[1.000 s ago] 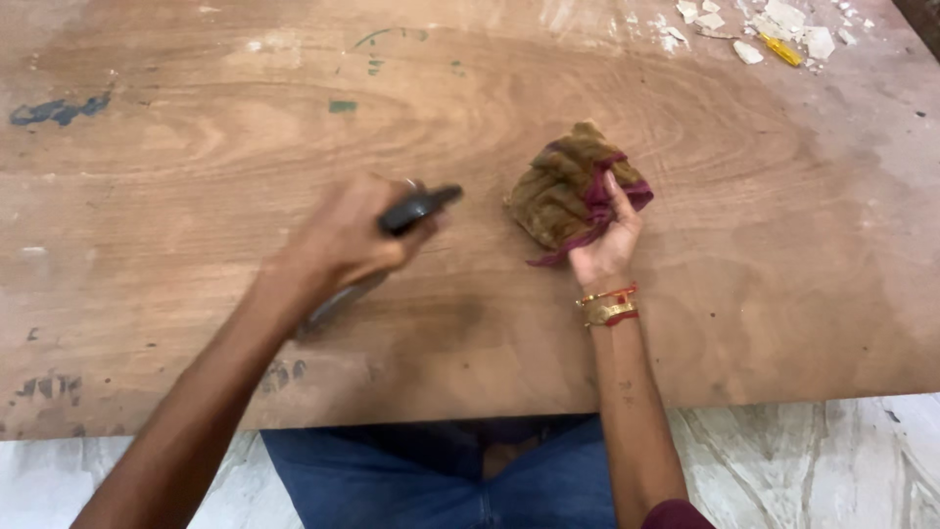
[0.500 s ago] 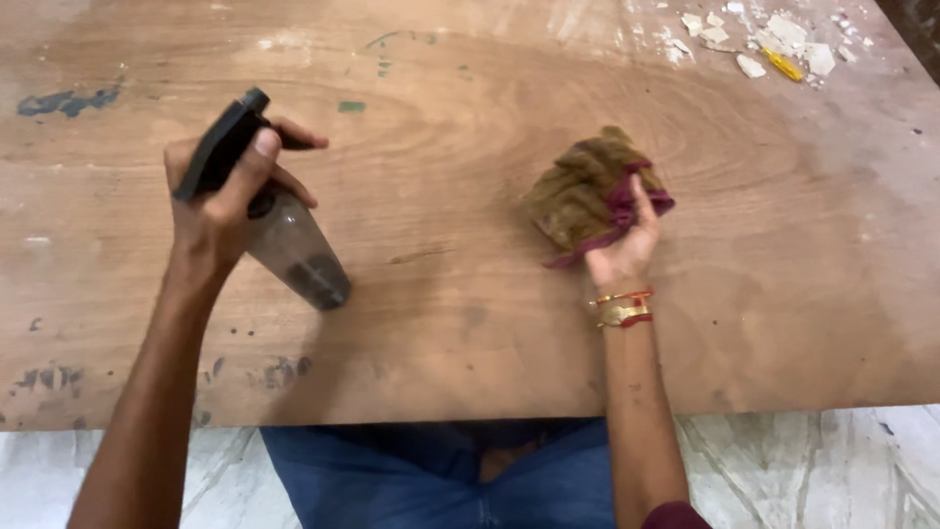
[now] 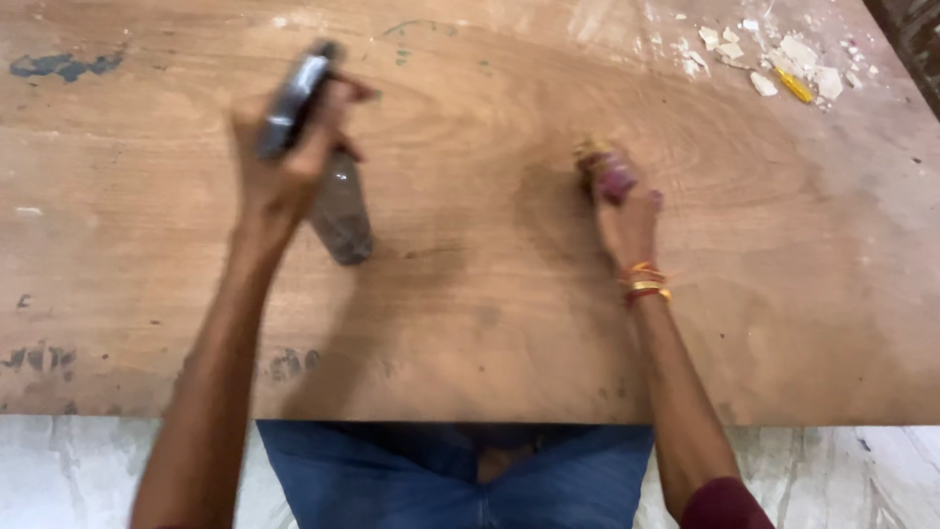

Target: The person cleans a wooden table by spraying liquid from a spray bottle and wiping the surface with a cloth. They repeatedly spray and wipe different areas of the table throughout the clip.

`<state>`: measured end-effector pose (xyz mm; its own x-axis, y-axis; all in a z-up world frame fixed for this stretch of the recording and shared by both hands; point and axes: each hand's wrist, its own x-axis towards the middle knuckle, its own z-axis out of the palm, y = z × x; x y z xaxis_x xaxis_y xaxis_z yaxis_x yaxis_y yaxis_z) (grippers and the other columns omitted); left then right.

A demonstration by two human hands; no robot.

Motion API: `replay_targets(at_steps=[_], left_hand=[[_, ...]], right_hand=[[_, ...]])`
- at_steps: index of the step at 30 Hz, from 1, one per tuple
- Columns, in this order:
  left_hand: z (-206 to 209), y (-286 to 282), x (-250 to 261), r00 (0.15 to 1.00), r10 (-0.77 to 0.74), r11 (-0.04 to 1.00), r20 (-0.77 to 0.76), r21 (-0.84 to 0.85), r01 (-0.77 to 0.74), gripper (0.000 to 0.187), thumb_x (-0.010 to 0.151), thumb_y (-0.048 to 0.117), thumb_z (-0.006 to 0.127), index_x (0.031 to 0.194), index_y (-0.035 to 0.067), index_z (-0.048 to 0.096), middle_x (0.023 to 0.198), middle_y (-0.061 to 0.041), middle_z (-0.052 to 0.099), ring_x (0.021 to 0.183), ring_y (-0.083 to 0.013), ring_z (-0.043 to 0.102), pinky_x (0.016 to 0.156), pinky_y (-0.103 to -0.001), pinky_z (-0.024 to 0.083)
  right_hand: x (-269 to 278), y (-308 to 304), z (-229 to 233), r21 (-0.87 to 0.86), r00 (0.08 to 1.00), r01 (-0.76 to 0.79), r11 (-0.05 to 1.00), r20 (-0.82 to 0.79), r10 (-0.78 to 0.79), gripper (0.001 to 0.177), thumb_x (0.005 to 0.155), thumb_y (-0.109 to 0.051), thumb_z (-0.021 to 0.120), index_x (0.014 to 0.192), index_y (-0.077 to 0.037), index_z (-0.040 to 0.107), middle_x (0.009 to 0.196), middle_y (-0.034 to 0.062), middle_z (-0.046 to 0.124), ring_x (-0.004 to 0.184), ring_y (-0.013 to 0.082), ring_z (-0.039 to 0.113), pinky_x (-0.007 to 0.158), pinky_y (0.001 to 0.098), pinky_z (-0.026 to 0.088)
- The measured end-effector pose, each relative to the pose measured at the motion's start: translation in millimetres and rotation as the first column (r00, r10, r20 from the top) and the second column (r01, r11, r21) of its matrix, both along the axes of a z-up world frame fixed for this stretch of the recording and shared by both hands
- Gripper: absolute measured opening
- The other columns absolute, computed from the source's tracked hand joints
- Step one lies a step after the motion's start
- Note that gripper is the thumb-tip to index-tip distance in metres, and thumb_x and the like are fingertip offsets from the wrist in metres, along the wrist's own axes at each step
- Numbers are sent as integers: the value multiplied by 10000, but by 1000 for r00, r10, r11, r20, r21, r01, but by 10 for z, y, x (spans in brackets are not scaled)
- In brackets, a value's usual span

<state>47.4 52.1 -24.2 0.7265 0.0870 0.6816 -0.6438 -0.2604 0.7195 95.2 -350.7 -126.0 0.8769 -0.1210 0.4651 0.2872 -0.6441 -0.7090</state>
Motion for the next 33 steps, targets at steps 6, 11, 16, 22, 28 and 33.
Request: replay_targets(at_steps=[6,11,16,22,28,33], left_hand=[[42,-621,274,941,41,999,-337,37,-30,445,1013,440,685,1074,5,755,711,-142,710,575,-136,767,505,-274,553],[-92,-755,106,997,-69,989,36,137,64,961,834,464,903,1535,21,419,1206,-129,743,938,-186,770,789,-321,646],[-310,-656,-74,994,-44,999,-96,28,47,1044,721,537,959,1452,74,376,1250,-102,679,1015,-161,751,913,-332,635],[-698,-572,-126,991,-28,997,130,78,18,1003,742,418,978,1416,46,335,1271,-141,613,1188,-268,671,1054,-369,610],[-1155,-508,-206,953,-12,996,-302,79,37,828,794,209,916,1452,6,457,1250,-170,701,1116,-278,729,927,-372,641],[-1247,-501,-94,945,-9,999,-326,-52,-8,849,781,163,889,1466,-10,418,1216,-173,710,1092,-251,723,899,-364,622]], right_hand=[[-151,637,-180,-653,994,46,756,103,28,929,847,-539,762,1534,-33,396,1528,280,430,1408,481,333,1141,585,204],[-394,512,89,-611,995,-63,789,-96,5,905,872,-658,693,1551,-125,419,1535,206,437,1431,430,372,1190,553,276],[-310,550,111,-595,983,20,803,-134,-123,907,840,-752,669,1538,-216,449,1607,255,324,1478,466,273,1199,593,208],[-129,721,-27,-556,964,91,826,-159,-214,1012,820,-794,584,1598,-199,327,1658,203,243,1517,503,117,1085,828,12],[40,673,-165,-601,930,161,783,-172,-324,857,883,-742,531,1582,-275,365,1650,175,271,1500,534,128,1082,843,21],[311,865,-289,-587,949,113,802,-175,-262,723,957,-650,507,1571,-286,390,1615,210,299,1510,517,138,1107,827,14]])
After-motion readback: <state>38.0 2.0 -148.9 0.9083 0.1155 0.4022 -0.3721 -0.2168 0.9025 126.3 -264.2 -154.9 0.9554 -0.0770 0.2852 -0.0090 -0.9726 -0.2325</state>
